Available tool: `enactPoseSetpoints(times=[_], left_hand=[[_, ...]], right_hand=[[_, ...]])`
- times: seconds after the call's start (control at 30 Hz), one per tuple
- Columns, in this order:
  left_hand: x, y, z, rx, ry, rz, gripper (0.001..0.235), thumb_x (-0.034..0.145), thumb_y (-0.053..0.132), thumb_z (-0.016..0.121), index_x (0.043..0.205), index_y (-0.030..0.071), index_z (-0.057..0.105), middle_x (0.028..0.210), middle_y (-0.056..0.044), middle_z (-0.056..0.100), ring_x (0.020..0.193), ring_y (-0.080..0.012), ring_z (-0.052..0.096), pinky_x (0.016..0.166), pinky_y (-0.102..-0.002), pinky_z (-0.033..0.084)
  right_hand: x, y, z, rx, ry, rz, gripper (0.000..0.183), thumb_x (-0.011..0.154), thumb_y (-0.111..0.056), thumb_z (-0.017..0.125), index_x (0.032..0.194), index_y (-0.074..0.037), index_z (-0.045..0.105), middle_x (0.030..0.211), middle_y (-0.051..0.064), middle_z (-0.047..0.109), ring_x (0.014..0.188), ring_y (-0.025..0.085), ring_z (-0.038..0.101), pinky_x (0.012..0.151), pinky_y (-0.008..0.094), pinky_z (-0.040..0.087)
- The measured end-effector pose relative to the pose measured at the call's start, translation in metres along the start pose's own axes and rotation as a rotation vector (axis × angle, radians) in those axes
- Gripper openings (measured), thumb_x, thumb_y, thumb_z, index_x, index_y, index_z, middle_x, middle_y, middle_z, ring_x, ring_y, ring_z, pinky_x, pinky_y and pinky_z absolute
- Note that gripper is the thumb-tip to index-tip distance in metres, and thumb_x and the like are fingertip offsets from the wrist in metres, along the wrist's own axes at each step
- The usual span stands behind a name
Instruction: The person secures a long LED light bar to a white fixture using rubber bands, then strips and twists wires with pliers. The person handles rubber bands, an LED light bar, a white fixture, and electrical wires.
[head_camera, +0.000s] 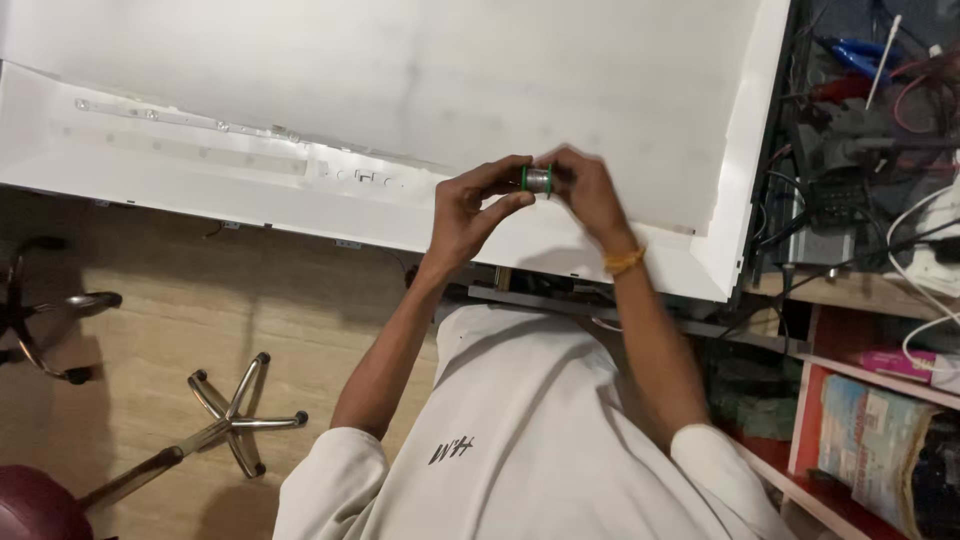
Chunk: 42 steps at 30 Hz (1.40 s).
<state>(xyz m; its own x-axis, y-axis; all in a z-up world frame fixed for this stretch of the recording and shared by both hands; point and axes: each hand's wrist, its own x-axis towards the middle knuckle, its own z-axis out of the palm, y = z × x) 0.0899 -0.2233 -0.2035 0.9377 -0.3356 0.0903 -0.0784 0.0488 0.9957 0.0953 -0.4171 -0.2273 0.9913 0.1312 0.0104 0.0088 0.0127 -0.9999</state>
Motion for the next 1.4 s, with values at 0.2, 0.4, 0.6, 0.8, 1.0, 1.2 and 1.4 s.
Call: enactPoseSetpoints(times=[0.2,0.4,0.6,0.8,1.0,1.2,1.4], left_hand=[[0.000,0.013,-0.001,0.352,0.029,0.047,0.040,0.088,0.010,0.082,0.126,0.002,0.070,0.111,-0.014,0.078,0.100,-0.0172,0.077,0.085,-0.031,0.062],[0.006,0.001,-0.004,0.218,0.180,0.050,0.039,0.092,0.010,0.081,0.128,0.000,0.069,0.107,-0.012,0.079,0.099,-0.0169,0.078,0.088,-0.030,0.064],[-0.004,0.004,0.008,-0.022,0.142,0.029,0.042,0.094,0.010,0.078,0.132,-0.002,0.066,0.113,-0.012,0.077,0.105,-0.0172,0.074,0.092,-0.031,0.063],[-0.010,0.022,0.007,0.031,0.005,-0.066,0.042,0.092,0.011,0.079,0.131,-0.002,0.068,0.112,-0.014,0.077,0.105,-0.0184,0.075,0.093,-0.033,0.063],[-0.001,0.009,-0.001,-0.495,0.063,-0.257,0.042,0.100,0.026,0.069,0.127,-0.006,0.066,0.111,-0.016,0.075,0.103,-0.0264,0.075,0.093,-0.038,0.063],[-0.003,-0.020,0.013,-0.918,0.002,-0.363,0.046,0.102,0.031,0.066,0.129,-0.006,0.061,0.118,-0.022,0.072,0.115,-0.0289,0.072,0.102,-0.039,0.058],[-0.010,-0.020,0.020,-0.841,-0.050,-0.417,0.048,0.101,0.036,0.063,0.129,-0.003,0.061,0.117,-0.019,0.072,0.112,-0.0255,0.071,0.099,-0.044,0.062]], right_hand=[[0.037,-0.031,-0.041,-0.529,-0.005,-0.295,0.006,0.094,-0.008,0.082,0.094,-0.004,0.078,0.088,0.005,0.068,0.075,0.012,0.060,0.065,0.029,0.049],[-0.025,-0.035,0.006,-0.719,0.182,-0.427,0.004,0.092,-0.006,0.081,0.092,-0.004,0.078,0.082,0.006,0.066,0.078,0.013,0.061,0.066,0.029,0.049],[-0.050,-0.005,0.031,0.001,0.303,-0.118,0.005,0.094,-0.002,0.076,0.098,-0.001,0.076,0.089,0.002,0.068,0.080,0.008,0.061,0.069,0.025,0.049],[-0.037,0.021,-0.007,0.216,0.134,-0.059,0.005,0.099,-0.001,0.071,0.102,0.002,0.074,0.095,0.001,0.066,0.089,0.008,0.064,0.082,0.025,0.058],[-0.038,-0.007,-0.013,-0.184,0.312,-0.297,0.021,0.109,-0.007,0.070,0.129,-0.003,0.070,0.116,0.004,0.067,0.102,0.011,0.066,0.093,0.026,0.056],[-0.046,-0.033,0.018,-0.469,0.240,-0.415,0.055,0.090,-0.015,0.086,0.139,-0.006,0.062,0.133,0.011,0.063,0.115,0.022,0.067,0.089,0.032,0.056],[-0.037,-0.029,0.018,-0.526,0.226,-0.378,0.045,0.089,-0.014,0.087,0.130,-0.014,0.068,0.127,0.006,0.069,0.109,0.019,0.070,0.088,0.032,0.059]])
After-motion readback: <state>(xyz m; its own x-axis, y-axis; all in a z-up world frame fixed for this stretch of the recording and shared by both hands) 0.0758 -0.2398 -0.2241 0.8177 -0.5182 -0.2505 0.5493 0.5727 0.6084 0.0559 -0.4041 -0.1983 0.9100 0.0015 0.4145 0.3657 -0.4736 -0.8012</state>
